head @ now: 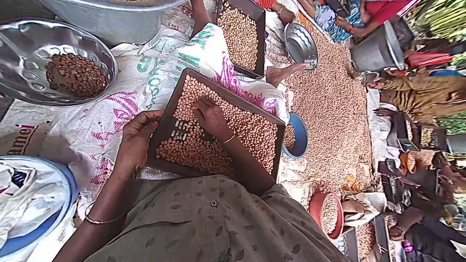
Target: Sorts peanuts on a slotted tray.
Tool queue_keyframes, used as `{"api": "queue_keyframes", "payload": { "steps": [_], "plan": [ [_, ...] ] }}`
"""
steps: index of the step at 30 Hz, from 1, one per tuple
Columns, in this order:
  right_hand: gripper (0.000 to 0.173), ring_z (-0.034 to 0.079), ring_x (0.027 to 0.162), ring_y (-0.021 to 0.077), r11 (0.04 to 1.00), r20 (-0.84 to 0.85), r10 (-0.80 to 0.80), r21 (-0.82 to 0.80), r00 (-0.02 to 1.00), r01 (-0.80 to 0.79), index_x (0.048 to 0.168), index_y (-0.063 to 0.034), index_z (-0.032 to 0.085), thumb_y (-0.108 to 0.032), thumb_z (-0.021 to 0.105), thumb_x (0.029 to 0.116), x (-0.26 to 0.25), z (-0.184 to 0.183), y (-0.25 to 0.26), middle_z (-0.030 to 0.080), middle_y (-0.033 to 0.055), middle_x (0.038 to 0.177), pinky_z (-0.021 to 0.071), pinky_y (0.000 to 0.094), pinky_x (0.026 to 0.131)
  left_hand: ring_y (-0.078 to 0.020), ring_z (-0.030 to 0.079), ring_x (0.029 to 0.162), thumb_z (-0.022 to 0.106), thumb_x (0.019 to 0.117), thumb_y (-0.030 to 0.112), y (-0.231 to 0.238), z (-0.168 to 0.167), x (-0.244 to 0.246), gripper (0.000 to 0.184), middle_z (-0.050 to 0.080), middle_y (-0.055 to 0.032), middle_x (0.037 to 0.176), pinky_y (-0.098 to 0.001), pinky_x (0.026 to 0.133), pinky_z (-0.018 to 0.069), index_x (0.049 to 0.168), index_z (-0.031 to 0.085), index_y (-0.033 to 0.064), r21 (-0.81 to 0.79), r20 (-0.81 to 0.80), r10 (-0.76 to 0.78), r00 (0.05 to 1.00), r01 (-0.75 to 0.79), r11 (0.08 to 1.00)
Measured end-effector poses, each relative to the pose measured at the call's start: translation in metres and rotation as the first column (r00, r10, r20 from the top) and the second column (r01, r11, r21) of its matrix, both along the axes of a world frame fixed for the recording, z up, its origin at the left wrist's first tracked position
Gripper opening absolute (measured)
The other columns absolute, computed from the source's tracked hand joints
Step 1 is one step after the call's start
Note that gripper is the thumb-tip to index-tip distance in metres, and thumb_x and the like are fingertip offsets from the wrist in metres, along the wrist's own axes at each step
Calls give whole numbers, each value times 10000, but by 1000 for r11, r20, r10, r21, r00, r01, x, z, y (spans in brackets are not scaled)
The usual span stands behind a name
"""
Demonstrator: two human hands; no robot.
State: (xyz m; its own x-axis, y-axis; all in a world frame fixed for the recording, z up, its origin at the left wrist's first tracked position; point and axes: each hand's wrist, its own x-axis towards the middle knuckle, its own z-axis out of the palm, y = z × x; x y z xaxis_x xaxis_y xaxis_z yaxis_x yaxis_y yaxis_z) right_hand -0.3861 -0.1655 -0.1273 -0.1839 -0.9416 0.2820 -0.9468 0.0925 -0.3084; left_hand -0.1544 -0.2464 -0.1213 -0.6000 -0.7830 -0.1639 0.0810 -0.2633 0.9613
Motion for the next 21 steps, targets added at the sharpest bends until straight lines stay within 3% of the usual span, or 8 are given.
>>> {"api": "queue_keyframes", "payload": {
  "steps": [4, 8, 10, 12, 14, 15, 18, 21],
  "plan": [
    [82, 706, 852, 268, 917, 289, 238, 247, 927, -312, 979, -8, 732, -62, 703, 925, 18, 28, 20, 713, 134, 947, 594, 454, 764, -44, 664, 972, 424, 1044, 13, 2, 4, 1, 300, 685, 13, 1148, -221, 846, 559, 1237, 644, 78, 6, 17, 1, 1000, -1, 1000],
    [92, 703, 850, 240, 817, 451, 209, 407, 867, -409, 981, -14, 747, -81, 701, 936, 6, 50, 21, 732, 123, 921, 566, 453, 815, -43, 663, 978, 423, 1050, 27, 1, 2, 0, 295, 684, 14, 1158, -226, 850, 560, 1239, 642, 81, -17, 24, -7, 1000, 7, 1000],
    [114, 670, 755, 227, 819, 456, 139, 446, 879, -361, 962, -9, 740, -104, 677, 954, -6, 57, 19, 712, 119, 842, 539, 445, 739, -40, 661, 969, 421, 1052, 30, 1, 2, 1, 293, 680, 16, 1144, -224, 846, 558, 1237, 641, 81, -37, 28, -9, 1000, 10, 999],
    [115, 643, 661, 169, 907, 528, 79, 314, 845, -281, 945, 23, 722, -78, 668, 954, -14, 60, 19, 692, 105, 778, 541, 361, 656, -31, 663, 968, 416, 1053, 34, 2, 3, 1, 295, 683, 27, 1149, -219, 844, 561, 1238, 639, 91, -38, 26, -20, 999, 21, 999],
    [109, 670, 638, 110, 999, 734, 50, -41, 677, -29, 1013, 94, 676, 4, 633, 968, -20, 61, 16, 716, 112, 828, 576, 253, 575, -22, 664, 967, 415, 1055, 42, 1, 3, 1, 293, 683, 34, 1154, -215, 838, 564, 1240, 635, 98, -35, 16, -26, 1000, 27, 999],
    [147, 701, 677, 135, 964, 834, 94, -212, 544, 159, 1111, 98, 611, 13, 555, 1005, -25, 63, 10, 723, 128, 902, 595, 256, 577, -22, 665, 967, 415, 1054, 42, 0, 3, 1, 295, 685, 35, 1152, -215, 839, 566, 1238, 639, 99, -31, 8, -22, 1000, 22, 999],
    [217, 754, 802, 228, 796, 957, 138, -261, 256, 546, 1252, -26, 500, -159, 395, 1117, -41, 72, -2, 729, 142, 1035, 638, 340, 699, -29, 666, 968, 414, 1051, 32, 1, 0, 2, 302, 687, 31, 1150, -217, 844, 566, 1236, 643, 94, -25, -7, -22, 1000, 22, 999],
    [176, 729, 711, 171, 914, 904, 30, -197, 426, 353, 1137, 41, 586, -51, 453, 1069, -25, 55, -3, 726, 103, 887, 634, 317, 650, -31, 672, 951, 426, 1058, 50, 0, 1, 2, 290, 689, 31, 1147, -214, 820, 571, 1250, 638, 99, -38, 10, -33, 999, 34, 999]
  ]
}}
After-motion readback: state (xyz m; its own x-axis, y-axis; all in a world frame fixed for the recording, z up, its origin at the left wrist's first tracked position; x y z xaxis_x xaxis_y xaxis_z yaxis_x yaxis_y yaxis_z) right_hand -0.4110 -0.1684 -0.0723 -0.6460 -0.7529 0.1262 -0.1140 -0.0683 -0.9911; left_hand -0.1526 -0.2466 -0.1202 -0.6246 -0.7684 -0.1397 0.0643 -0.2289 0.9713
